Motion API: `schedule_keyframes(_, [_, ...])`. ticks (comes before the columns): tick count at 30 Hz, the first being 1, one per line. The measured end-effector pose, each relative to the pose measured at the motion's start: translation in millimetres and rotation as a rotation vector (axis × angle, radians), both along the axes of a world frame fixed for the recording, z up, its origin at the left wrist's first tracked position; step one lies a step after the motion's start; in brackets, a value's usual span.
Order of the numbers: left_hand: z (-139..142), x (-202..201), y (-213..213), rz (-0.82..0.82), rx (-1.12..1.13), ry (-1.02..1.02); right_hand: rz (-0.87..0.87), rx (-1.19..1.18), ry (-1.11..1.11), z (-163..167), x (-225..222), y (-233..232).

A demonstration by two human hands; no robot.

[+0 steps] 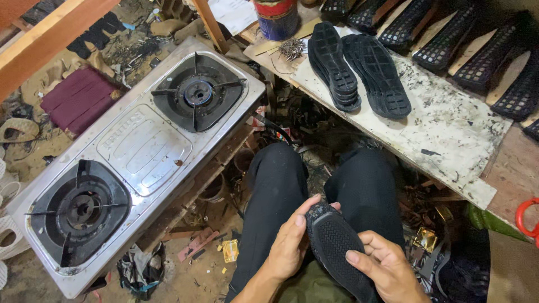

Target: The person takes rubber shoe soles from a shelf and holds them over a lit gas stove burner to heat and soften them. They then align each heated sole onto a shoe upper resting on their lap and press the sole edge firmly along its length with a handheld tool to bond it, working on shoes one at a time.

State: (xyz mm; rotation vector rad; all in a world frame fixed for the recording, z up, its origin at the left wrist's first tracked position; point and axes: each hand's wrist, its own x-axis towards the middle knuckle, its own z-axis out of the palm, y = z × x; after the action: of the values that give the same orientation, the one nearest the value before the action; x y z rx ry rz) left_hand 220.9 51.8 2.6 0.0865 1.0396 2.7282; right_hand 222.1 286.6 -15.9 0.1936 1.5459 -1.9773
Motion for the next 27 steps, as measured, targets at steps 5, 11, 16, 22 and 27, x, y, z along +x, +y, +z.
schedule_keyframes(5, [8, 0, -4, 0.012, -0.061, 0.019, -0.002, 0.037, -0.033, 2, -2, 1])
schedule_keyframes(11, [20, 0, -12, 0.036, -0.26, 0.095, 0.03, 0.019, -0.021, 2, -4, 0])
schedule_keyframes(16, [32, 1, -14, 0.048, -0.444, 0.064, 0.041, 0.042, -0.042, 2, -1, 1])
schedule_keyframes(22, [48, 3, -16, 0.109, -0.699, 0.088, 0.094, 0.023, 0.008, -2, 1, 2])
schedule_keyframes(27, [54, 9, -17, 0.17, -0.799, 0.143, 0.1, 0.077, 0.023, -5, 7, -1])
